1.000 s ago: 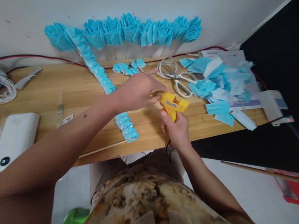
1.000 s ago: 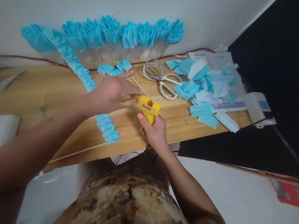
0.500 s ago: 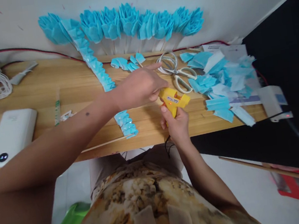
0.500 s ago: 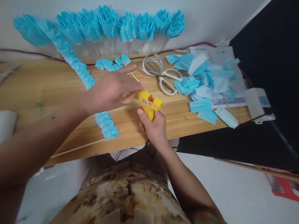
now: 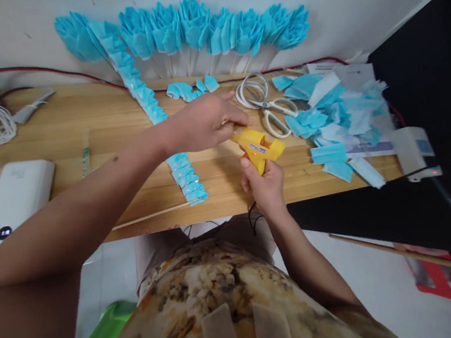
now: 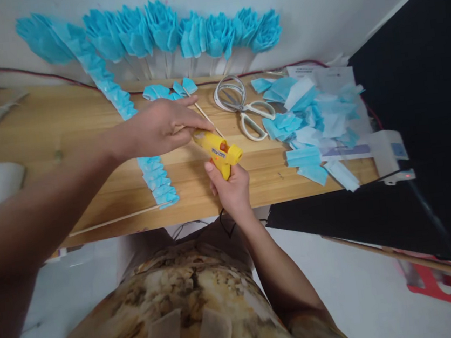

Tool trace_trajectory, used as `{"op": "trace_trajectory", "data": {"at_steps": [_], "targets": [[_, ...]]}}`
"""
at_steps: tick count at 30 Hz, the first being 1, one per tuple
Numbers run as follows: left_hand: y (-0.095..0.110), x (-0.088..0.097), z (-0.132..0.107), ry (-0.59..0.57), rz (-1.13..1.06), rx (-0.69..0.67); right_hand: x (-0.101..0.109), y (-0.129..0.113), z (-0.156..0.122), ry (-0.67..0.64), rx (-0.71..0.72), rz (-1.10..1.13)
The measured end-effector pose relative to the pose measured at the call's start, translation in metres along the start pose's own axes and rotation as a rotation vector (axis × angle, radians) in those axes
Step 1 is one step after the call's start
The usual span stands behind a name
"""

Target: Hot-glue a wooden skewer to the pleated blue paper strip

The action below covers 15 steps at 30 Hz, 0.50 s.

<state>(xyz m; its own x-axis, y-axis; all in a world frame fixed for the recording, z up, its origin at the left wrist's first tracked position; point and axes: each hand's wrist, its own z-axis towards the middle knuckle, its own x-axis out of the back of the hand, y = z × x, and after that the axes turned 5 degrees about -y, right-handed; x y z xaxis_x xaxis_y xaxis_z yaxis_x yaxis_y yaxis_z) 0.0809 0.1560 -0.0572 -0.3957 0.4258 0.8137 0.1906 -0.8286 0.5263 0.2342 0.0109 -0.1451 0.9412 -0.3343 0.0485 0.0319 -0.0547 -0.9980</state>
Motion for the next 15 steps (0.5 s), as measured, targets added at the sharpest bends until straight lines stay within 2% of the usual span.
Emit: {"op": "trace_trajectory", "data": {"at_steps": [3,9,15], "targets": [[-0.0018,0.0020,-0.0020,0.011,-0.049,0.028,-0.0007,-0.0011,0.0003,-0.007,-0.001,0.013],[-0.0012,-0.0017,0.0007,-0.002,-0.044,-0.007,-0.0010,-0.0026,-0.0003,-0.020,-0.012,-0.001],[0.0014,0.0002,0.0017,-0.028,0.024,-0.026,-0.0005,-0.0019,0.0001,-0.006,0.019,-0.034]]}}
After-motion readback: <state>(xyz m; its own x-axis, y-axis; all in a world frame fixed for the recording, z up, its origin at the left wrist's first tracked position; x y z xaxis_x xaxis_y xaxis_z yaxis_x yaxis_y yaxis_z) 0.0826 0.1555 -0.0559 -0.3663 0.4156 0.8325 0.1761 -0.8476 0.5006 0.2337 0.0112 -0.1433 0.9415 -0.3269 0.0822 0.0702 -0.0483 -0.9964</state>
